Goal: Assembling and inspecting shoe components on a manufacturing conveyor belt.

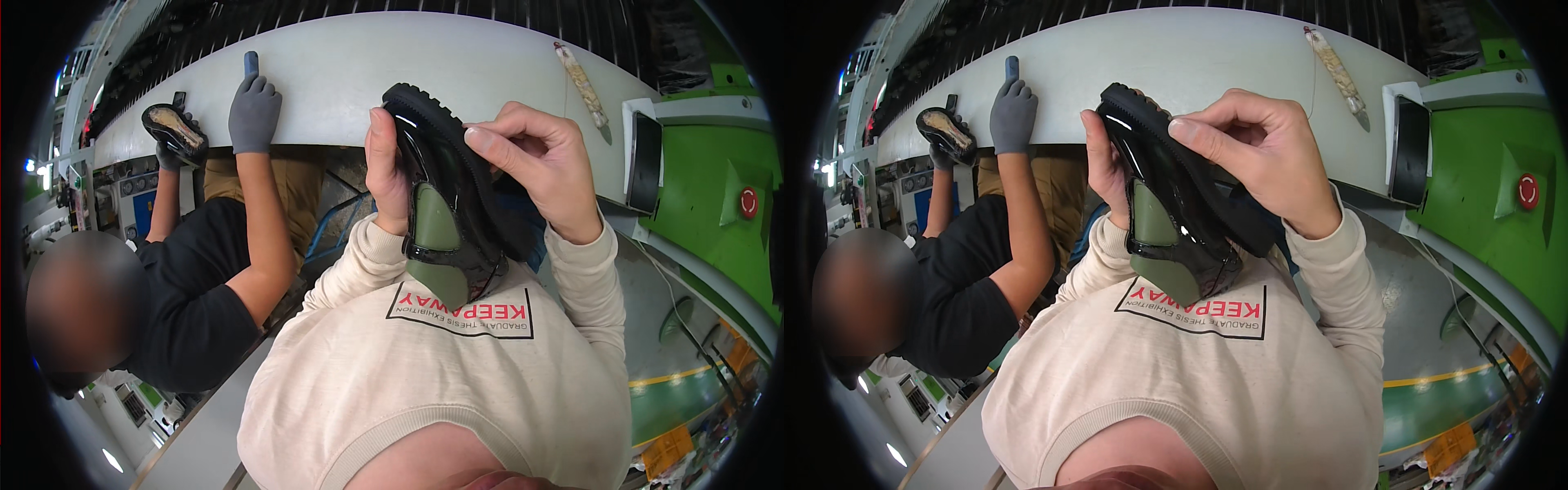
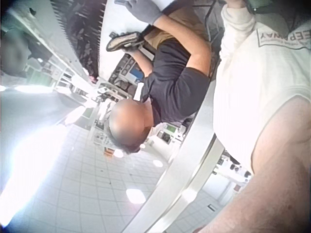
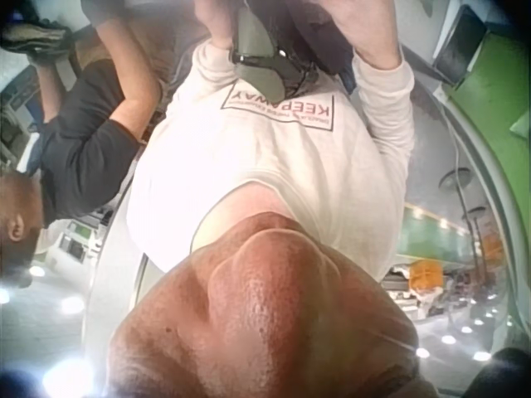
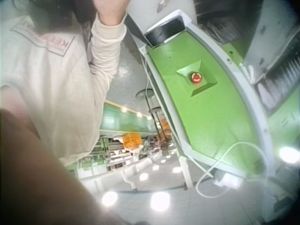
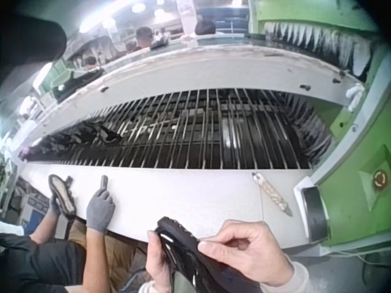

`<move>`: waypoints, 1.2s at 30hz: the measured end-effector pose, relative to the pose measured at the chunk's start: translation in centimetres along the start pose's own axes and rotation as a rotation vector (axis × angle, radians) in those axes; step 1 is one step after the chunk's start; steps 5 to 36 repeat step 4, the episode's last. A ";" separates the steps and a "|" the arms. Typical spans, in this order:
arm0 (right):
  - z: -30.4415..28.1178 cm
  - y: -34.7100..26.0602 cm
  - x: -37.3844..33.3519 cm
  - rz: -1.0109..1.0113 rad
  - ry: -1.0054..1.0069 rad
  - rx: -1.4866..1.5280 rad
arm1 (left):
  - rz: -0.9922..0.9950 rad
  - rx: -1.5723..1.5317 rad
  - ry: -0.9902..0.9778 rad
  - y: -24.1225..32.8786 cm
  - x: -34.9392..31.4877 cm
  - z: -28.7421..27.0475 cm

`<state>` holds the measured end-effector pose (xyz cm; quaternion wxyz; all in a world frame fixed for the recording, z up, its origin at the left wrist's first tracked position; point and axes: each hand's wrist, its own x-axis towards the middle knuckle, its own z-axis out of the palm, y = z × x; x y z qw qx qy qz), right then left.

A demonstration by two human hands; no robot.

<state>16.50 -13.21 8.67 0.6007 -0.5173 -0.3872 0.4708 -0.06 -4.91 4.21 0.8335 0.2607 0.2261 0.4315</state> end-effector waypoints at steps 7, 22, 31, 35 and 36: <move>1.3 -0.9 -0.7 -0.220 0.137 -0.480 | -0.061 -0.138 -0.029 -0.7 0.2 -0.7; 1.3 -0.9 -0.7 -0.220 0.137 -0.480 | -0.061 -0.138 -0.029 -0.7 0.2 -0.7; 1.3 -0.9 -0.7 -0.220 0.137 -0.480 | -0.061 -0.138 -0.029 -0.7 0.2 -0.7; 1.3 -0.9 -0.7 -0.220 0.137 -0.480 | -0.061 -0.138 -0.029 -0.7 0.2 -0.7; 1.3 -0.9 -0.7 -0.220 0.137 -0.480 | -0.061 -0.138 -0.029 -0.7 0.2 -0.7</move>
